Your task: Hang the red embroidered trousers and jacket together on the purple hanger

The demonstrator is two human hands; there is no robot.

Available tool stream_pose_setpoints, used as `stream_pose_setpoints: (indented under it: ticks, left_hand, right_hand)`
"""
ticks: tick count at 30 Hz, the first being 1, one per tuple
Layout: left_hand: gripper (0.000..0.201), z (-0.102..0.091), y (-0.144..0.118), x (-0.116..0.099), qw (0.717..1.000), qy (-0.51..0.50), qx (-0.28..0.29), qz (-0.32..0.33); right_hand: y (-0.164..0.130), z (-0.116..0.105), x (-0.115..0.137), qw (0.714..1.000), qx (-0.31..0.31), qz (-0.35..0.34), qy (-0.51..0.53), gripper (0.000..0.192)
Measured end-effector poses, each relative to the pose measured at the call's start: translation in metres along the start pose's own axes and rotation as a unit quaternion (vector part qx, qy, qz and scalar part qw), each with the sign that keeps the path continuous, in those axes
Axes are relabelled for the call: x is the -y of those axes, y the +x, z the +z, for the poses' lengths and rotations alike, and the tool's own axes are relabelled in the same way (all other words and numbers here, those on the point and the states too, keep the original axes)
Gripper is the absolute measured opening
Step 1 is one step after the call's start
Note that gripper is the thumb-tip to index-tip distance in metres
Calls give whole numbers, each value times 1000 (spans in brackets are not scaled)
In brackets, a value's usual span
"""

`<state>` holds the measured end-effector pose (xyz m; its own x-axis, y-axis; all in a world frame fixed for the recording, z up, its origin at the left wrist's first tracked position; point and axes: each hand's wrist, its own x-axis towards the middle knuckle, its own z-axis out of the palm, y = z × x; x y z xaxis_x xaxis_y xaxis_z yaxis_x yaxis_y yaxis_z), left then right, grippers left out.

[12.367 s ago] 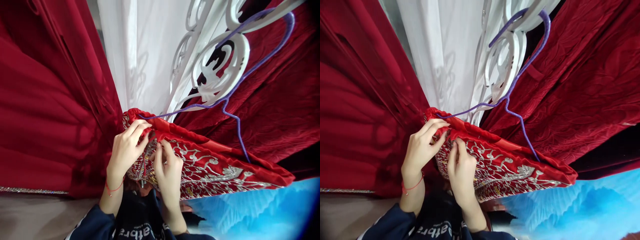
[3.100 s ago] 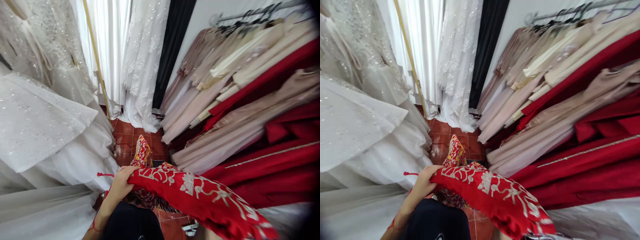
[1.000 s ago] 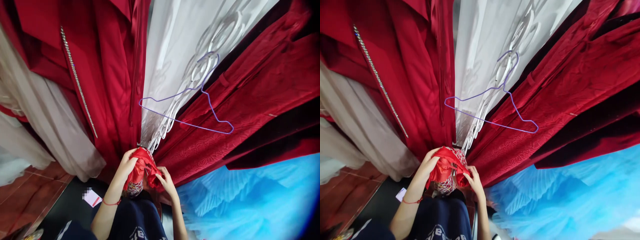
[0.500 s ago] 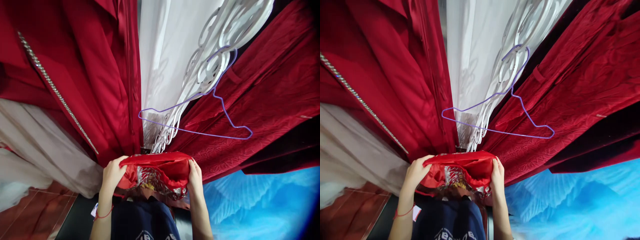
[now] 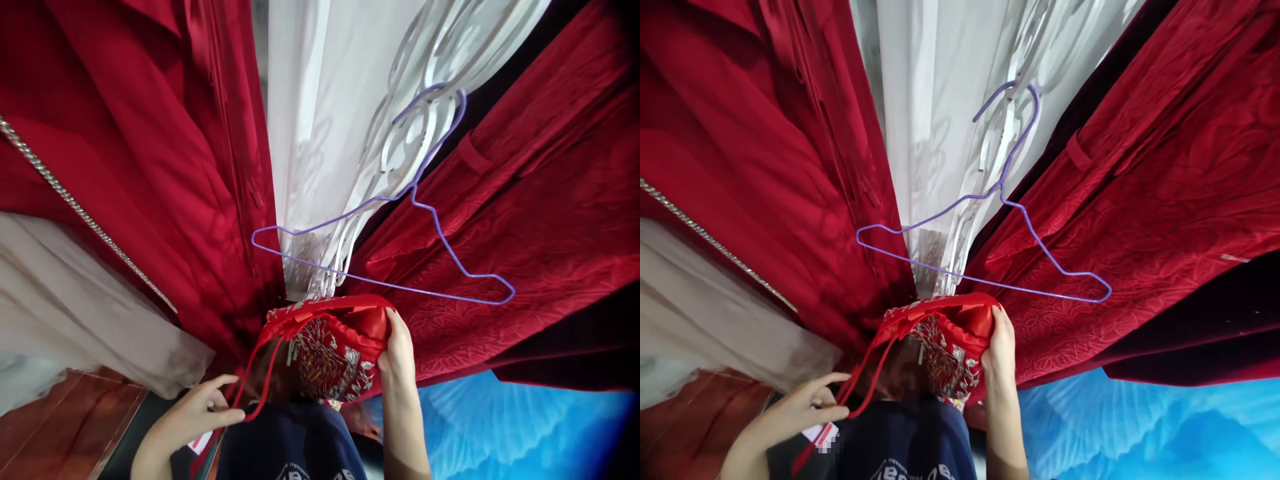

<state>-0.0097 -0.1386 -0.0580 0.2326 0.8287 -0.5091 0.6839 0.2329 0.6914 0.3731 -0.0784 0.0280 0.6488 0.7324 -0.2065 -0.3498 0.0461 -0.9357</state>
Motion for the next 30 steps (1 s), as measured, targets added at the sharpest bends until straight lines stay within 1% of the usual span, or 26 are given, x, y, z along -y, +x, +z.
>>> stream_pose_setpoints:
  ticks: [1,2,3,4,7,8,10,11,13,15,16,17,18,19,20,22,24,25,26,27,29,30]
  left_hand:
    - [73,4,-3,-9,1000,-7,-12,13]
    - [76,9,-2,-22,998,4,-47,30]
    - [76,15,4,-37,993,22,-104,46]
    - [76,21,15,-55,985,34,-152,70]
    - [71,39,66,-104,954,23,-251,161]
    - [68,43,83,-114,946,38,-275,169]
    - [53,44,110,-125,949,67,-271,147]
    - [49,41,118,-126,952,75,-265,136]
    - [45,26,125,-124,953,75,-267,125]
    - [39,5,124,-122,945,71,-294,125]
    - [36,-6,123,-122,940,70,-308,124]
    - [33,-17,123,-125,936,70,-321,125]
    - [31,-27,122,-128,932,71,-331,127]
    - [29,-37,122,-134,929,71,-338,130]
    - [29,-46,121,-140,926,73,-345,134]
    - [26,-61,116,-154,916,88,-361,149]
    - [19,-72,106,-168,904,101,-379,170]
    - [16,-77,99,-175,900,99,-380,187]
    - [15,-82,91,-181,901,87,-370,207]
    - [19,-86,84,-187,908,68,-343,229]
    - [30,-93,72,-195,930,33,-253,266]
    - [32,-97,68,-197,936,26,-213,278]
  right_hand:
    - [4,-4,2,1000,7,-16,-16,23]
    - [7,-9,4,998,21,-34,-39,23]
    - [9,-13,5,995,43,-54,-68,24]
    - [10,-17,6,990,68,-74,-101,25]
    - [8,-25,12,969,129,-113,-176,29]
    - [6,-28,15,965,141,-115,-188,30]
    - [4,-34,25,964,163,-102,-186,30]
    - [3,-39,31,966,172,-91,-173,29]
    - [3,-48,47,970,189,-63,-137,32]
    - [5,-56,63,968,212,-41,-125,37]
    - [6,-59,71,963,228,-46,-137,37]
    - [9,-62,76,954,242,-66,-163,35]
    - [12,-63,80,943,248,-105,-197,32]
    - [16,-64,82,928,241,-160,-236,29]
    - [22,-65,82,910,218,-221,-275,26]
    - [35,-65,77,871,144,-321,-343,21]
    - [49,-66,68,847,72,-366,-379,18]
    - [56,-67,64,842,43,-377,-383,19]
    - [61,-67,61,841,14,-387,-377,20]
    - [65,-68,59,841,-14,-398,-365,22]
    - [71,-67,56,834,-65,-425,-345,25]
    - [73,-66,55,825,-80,-436,-350,24]
